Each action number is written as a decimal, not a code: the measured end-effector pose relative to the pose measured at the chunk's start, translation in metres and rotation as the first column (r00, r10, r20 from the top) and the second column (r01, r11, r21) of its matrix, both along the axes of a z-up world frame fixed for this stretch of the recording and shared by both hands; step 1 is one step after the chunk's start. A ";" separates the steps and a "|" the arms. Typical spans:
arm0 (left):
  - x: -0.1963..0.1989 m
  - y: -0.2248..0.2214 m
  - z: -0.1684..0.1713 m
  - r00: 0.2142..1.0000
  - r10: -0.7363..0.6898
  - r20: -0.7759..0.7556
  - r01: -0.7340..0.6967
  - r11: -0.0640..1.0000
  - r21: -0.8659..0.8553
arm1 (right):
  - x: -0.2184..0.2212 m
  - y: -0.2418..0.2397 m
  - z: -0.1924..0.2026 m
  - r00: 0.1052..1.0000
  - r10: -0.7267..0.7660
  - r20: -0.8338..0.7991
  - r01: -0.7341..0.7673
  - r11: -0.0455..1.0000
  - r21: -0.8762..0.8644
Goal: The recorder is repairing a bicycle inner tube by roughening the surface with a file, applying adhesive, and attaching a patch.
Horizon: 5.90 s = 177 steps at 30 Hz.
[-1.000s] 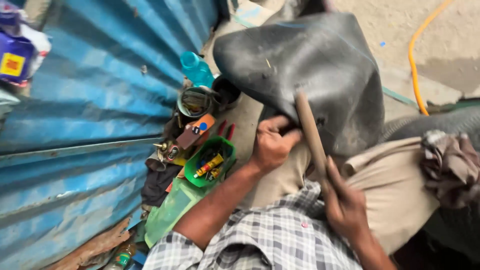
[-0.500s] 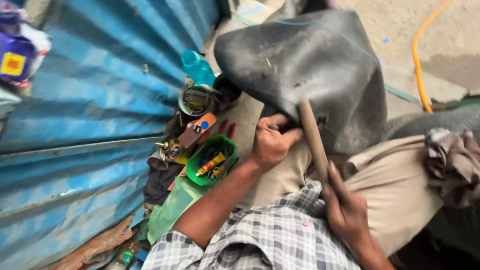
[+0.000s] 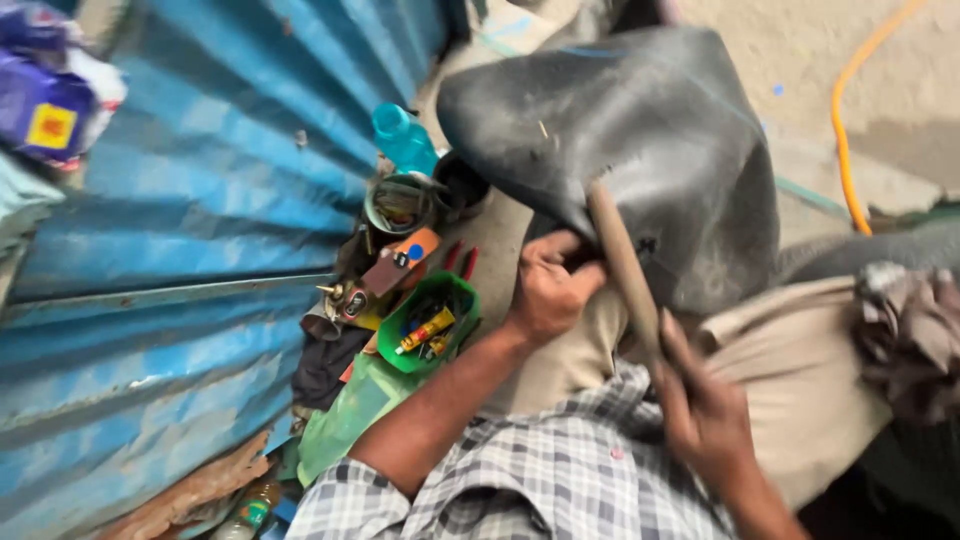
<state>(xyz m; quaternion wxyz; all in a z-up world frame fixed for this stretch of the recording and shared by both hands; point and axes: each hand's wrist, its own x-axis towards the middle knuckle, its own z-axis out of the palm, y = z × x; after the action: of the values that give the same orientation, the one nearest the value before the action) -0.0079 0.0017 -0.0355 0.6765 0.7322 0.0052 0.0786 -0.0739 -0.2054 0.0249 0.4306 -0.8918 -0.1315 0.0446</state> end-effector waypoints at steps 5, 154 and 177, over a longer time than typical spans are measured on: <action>-0.001 -0.002 0.036 0.993 -0.094 -0.064 0.068 0.942 -0.328 | 0.088 0.036 0.044 0.997 -0.067 0.046 0.068 0.998 -0.013; -0.017 0.014 -0.051 0.976 0.151 -0.154 -0.176 0.970 -0.165 | 0.073 -0.052 -0.021 0.955 -0.046 -0.295 0.174 0.889 0.424; 0.012 0.005 0.031 0.926 -0.217 -0.310 -0.075 0.698 -0.712 | 0.076 0.001 0.022 0.986 0.030 -0.166 -0.023 0.999 0.045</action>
<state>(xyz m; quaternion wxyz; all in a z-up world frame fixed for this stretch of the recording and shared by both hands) 0.0038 0.0068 -0.0050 0.8952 0.4141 0.1337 -0.0957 0.0019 -0.2048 0.0473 0.4584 -0.8737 -0.1078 0.1220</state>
